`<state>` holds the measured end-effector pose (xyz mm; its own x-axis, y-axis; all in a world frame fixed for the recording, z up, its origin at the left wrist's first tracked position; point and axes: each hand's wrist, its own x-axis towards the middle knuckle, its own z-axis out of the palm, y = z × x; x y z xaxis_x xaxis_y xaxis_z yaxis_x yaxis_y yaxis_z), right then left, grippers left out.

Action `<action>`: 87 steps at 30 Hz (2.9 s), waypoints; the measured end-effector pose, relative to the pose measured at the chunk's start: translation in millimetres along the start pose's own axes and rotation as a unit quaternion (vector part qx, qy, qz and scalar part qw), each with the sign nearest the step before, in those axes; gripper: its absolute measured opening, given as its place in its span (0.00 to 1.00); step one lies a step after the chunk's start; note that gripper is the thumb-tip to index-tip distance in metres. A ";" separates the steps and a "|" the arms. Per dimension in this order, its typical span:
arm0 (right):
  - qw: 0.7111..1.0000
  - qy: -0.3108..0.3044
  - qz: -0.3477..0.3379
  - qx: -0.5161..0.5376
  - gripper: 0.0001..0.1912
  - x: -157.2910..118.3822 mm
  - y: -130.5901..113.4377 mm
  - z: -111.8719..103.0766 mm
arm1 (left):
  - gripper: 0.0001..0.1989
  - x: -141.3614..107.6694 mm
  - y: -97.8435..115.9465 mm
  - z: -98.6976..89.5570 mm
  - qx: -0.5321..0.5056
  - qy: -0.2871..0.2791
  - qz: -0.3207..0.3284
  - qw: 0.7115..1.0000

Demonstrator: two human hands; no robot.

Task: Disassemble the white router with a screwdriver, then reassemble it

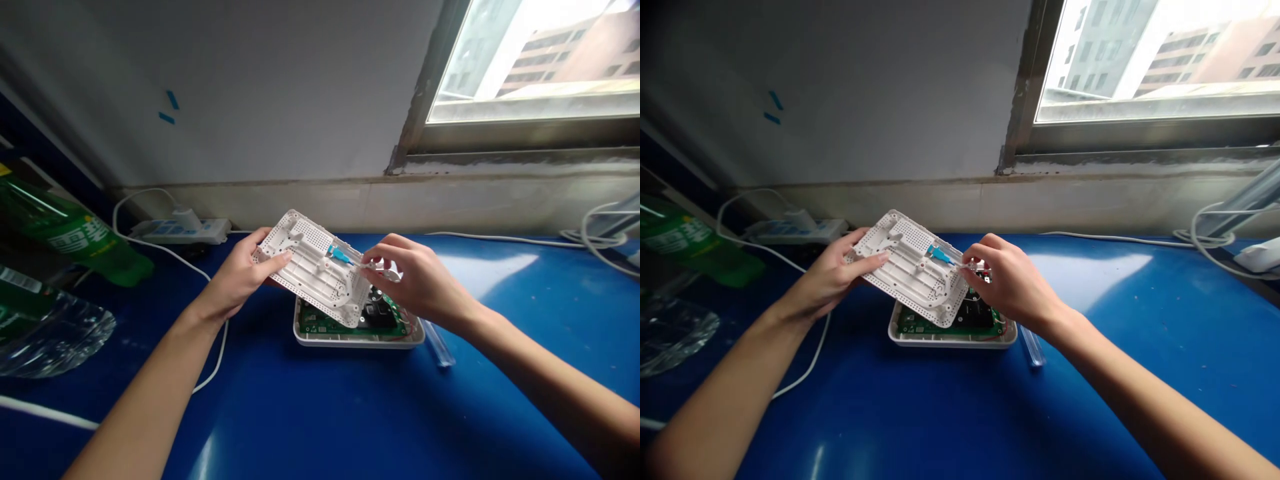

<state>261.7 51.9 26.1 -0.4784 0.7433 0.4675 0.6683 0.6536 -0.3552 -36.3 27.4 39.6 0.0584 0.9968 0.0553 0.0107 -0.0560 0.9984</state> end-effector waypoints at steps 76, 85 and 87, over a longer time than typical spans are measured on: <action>0.988 -0.138 -0.055 -0.049 0.07 14.7 -2.2 9.6 | 0.35 -5.4 -4.6 25.7 -0.029 0.030 -0.026 0.999; 0.983 -0.149 -0.103 -0.042 0.07 11.3 2.2 10.4 | 0.35 -5.4 -3.2 24.9 -0.030 0.027 -0.014 0.999; 0.982 -0.149 -0.109 -0.042 0.06 11.7 3.1 10.6 | 0.35 -5.1 -4.4 24.6 -0.027 0.030 -0.017 0.999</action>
<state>252.1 64.1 21.9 -0.7522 0.6046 0.2622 0.5706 0.7966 -0.1999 -12.1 21.2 34.5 -0.0003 0.9998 0.0212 -0.0428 -0.0212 0.9989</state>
